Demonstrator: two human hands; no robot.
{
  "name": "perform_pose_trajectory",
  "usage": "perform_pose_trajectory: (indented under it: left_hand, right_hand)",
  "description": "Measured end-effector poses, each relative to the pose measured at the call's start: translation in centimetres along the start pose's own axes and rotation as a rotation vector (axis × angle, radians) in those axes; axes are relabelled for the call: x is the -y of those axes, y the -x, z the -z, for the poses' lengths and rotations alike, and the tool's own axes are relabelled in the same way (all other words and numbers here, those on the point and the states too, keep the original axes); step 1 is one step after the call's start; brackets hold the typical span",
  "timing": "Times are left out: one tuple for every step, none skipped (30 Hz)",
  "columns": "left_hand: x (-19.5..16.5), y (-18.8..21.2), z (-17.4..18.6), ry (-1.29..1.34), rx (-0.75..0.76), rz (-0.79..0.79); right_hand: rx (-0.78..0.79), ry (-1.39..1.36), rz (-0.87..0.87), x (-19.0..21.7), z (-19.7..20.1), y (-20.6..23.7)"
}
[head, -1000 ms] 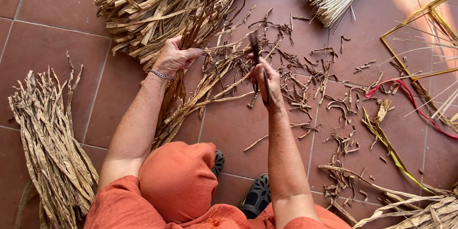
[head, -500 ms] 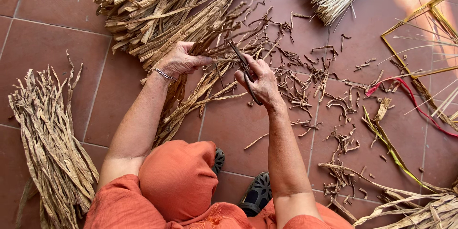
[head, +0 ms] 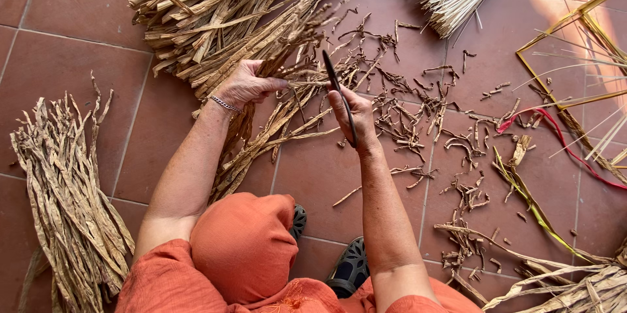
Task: The person sits on a tiled floor and uses scissors to trim the ends of dried plant stalks. They repeatedly pick up stalks, cut the frayed ends, and place the trimmed stalks into a growing bundle. The person also shakes the bundle to align the stalks and ties the bundle with a red string.
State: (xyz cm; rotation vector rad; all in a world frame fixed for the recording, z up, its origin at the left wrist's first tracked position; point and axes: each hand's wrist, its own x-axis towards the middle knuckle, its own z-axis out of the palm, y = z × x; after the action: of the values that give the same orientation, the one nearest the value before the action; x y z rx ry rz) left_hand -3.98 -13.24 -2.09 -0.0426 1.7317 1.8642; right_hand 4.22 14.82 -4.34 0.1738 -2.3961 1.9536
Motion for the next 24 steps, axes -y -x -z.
perform_pose_trajectory:
  left_hand:
    - [0.0, 0.1, 0.2, 0.031, 0.001, -0.034]
    - [-0.1, 0.1, 0.4, 0.062, 0.003, -0.067]
    - [-0.2, 0.3, 0.6, 0.074, -0.011, -0.079]
    - [-0.3, 0.5, 0.8, 0.085, -0.025, -0.090]
    - [-0.5, 0.7, 1.0, 0.095, -0.038, -0.103]
    - [-0.7, 0.9, 1.1, 0.113, -0.034, -0.107]
    - [-0.9, 1.1, 1.2, 0.131, -0.029, -0.111]
    - [-1.0, 1.3, 1.2, 0.149, -0.026, -0.115]
    - [-1.1, 1.4, 1.2, 0.147, -0.022, -0.106]
    - [-1.2, 1.5, 1.1, 0.146, -0.017, -0.095]
    - [-1.2, 1.5, 1.0, 0.144, -0.011, -0.084]
    - [-1.2, 1.5, 0.9, 0.124, -0.007, -0.083]
    - [-1.2, 1.5, 0.8, 0.104, -0.004, -0.083]
    - [-1.1, 1.5, 0.8, 0.083, -0.003, -0.084]
    - [-1.0, 1.4, 0.7, 0.088, 0.024, -0.080]
    - [-0.9, 1.4, 0.6, 0.091, 0.050, -0.076]
    - [-0.8, 1.4, 0.6, 0.095, 0.077, -0.073]
    - [-0.7, 1.3, 0.6, 0.084, 0.083, -0.050]
    - [-0.6, 1.3, 0.5, 0.075, 0.090, -0.028]
    - [-0.5, 1.2, 0.4, 0.067, 0.096, -0.005]
    - [-0.5, 1.2, 0.4, 0.052, 0.087, 0.009]
    - [-0.4, 1.0, 0.3, 0.038, 0.078, 0.022]
    - [-0.4, 1.0, 0.2, 0.024, 0.070, 0.035]
    - [-0.4, 0.9, 0.1, 0.022, 0.069, 0.028]
  right_hand:
    - [-0.006, -0.107, 0.021, -0.5, 0.2, -0.1]
    - [-0.030, -0.159, -0.058, -0.9, 0.7, -0.1]
    - [-0.055, -0.210, -0.138, -1.1, 1.3, -0.1]
    - [-0.079, -0.262, -0.216, -1.3, 1.9, -0.1]
    - [-0.053, -0.219, -0.224, -1.4, 2.6, 0.0]
    - [-0.028, -0.176, -0.232, -1.4, 3.5, 0.3]
    - [-0.002, -0.133, -0.241, -1.4, 4.0, 0.5]
    - [0.037, -0.147, -0.284, -1.4, 4.2, 0.7]
    - [0.075, -0.161, -0.328, -1.4, 4.3, 0.9]
    - [0.113, -0.175, -0.373, -1.4, 4.4, 1.0]
    - [0.126, -0.188, -0.364, -1.5, 4.2, 1.0]
    - [0.138, -0.201, -0.356, -1.7, 3.8, 1.1]
    - [0.152, -0.214, -0.347, -2.0, 3.4, 1.0]
    - [0.148, -0.203, -0.341, -2.3, 3.1, 0.9]
    - [0.144, -0.191, -0.334, -2.6, 2.9, 0.7]
    - [0.139, -0.181, -0.326, -2.9, 2.7, 0.5]
    - [0.126, -0.162, -0.290, -3.2, 2.5, 0.4]
    - [0.112, -0.142, -0.253, -3.5, 2.5, 0.3]
    - [0.099, -0.121, -0.216, -3.6, 2.5, 0.2]
    - [0.103, -0.154, -0.184, -3.7, 2.5, 0.2]
    - [0.107, -0.187, -0.152, -3.7, 2.5, 0.2]
    - [0.111, -0.219, -0.119, -3.6, 2.6, 0.2]
    - [0.067, -0.177, -0.171, -3.4, 2.7, 0.2]
    - [0.024, -0.134, -0.222, -3.2, 2.8, 0.3]
